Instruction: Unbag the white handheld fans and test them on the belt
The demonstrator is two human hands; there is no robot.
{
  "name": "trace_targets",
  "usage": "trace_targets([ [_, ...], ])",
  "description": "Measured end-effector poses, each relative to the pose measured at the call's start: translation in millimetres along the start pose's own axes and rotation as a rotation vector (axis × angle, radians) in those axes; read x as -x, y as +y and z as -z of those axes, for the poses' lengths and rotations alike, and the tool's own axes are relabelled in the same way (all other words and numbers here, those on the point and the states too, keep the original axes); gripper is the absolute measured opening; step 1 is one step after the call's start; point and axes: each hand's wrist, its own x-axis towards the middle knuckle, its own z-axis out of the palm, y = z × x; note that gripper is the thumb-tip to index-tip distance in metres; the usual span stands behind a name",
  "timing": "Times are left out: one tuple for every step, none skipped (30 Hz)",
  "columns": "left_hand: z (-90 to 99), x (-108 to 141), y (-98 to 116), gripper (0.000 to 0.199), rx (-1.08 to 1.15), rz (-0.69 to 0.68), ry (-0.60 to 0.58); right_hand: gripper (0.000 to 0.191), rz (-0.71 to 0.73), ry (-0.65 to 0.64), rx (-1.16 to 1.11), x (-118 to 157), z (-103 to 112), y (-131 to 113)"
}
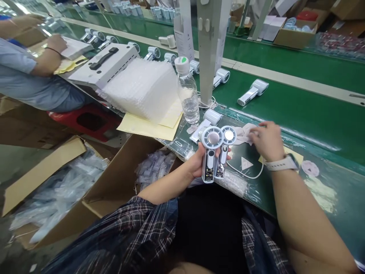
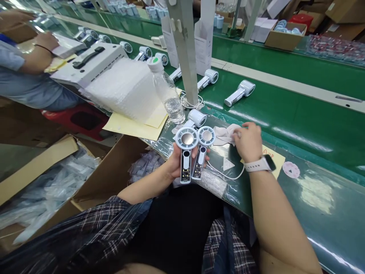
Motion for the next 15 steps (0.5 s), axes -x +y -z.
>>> trace_targets([
  [1.5,0.6,0.2,0.084,-0.008,-0.014,-0.007,0.018,0.019,0.003,-0.001,-1.9,-4.0,0.0],
  [2.4,0.6,0.4,0.084,-0.011,-0.026,-0.024,0.018,0.046,0.019,-0.010,0.2,-3.9,-2.7],
  [2.9,0.0,0.6,0.084,-0.008,-0.031,-0.048,0.019,0.084,0.063,-0.018,5.7,0.5,-7.8],
  [3.1,-1.0,0.9,0.084,0.002,-0.031,-0.072,0.020,0.129,0.125,-0.031,13.7,8.3,-14.8],
  [3.1,-2.4,1.2,0.084,0.015,-0.026,-0.095,0.021,0.178,0.196,-0.057,22.9,18.2,-23.1],
  [2.8,-3.9,1.2,0.083,0.026,-0.019,-0.116,0.021,0.210,0.243,-0.088,32.4,28.1,-31.9],
  [2.3,-5.4,0.9,0.084,0.031,-0.003,-0.139,0.020,0.227,0.251,-0.141,41.2,36.6,-40.2],
  [1.5,-6.7,0.1,0.085,0.030,0.022,-0.170,0.018,0.233,0.221,-0.227,48.7,42.2,-47.1],
  [0.2,-7.8,-1.1,0.086,0.026,0.050,-0.206,0.013,0.222,0.163,-0.341,54.4,44.4,-52.0],
  [-1.5,-8.5,-2.6,0.087,0.021,0.081,-0.247,0.010,0.189,0.081,-0.492,58.4,43.5,-54.5],
  [-3.5,-8.7,-4.3,0.088,0.019,0.114,-0.290,0.019,0.129,-0.024,-0.669,61.0,40.1,-54.6],
  [-5.8,-8.5,-5.9,0.088,0.019,0.143,-0.331,0.039,0.048,-0.145,-0.852,62.7,35.4,-52.8],
  [-8.1,-7.9,-7.3,0.087,0.019,0.164,-0.362,0.061,-0.046,-0.272,-1.013,64.1,30.3,-49.9],
  [-10.1,-7.0,-8.6,0.086,0.021,0.178,-0.381,0.079,-0.143,-0.402,-1.134,65.7,25.8,-47.0],
  [-11.8,-5.7,-9.7,0.085,0.023,0.191,-0.392,0.089,-0.223,-0.515,-1.212,67.8,22.2,-45.0],
])
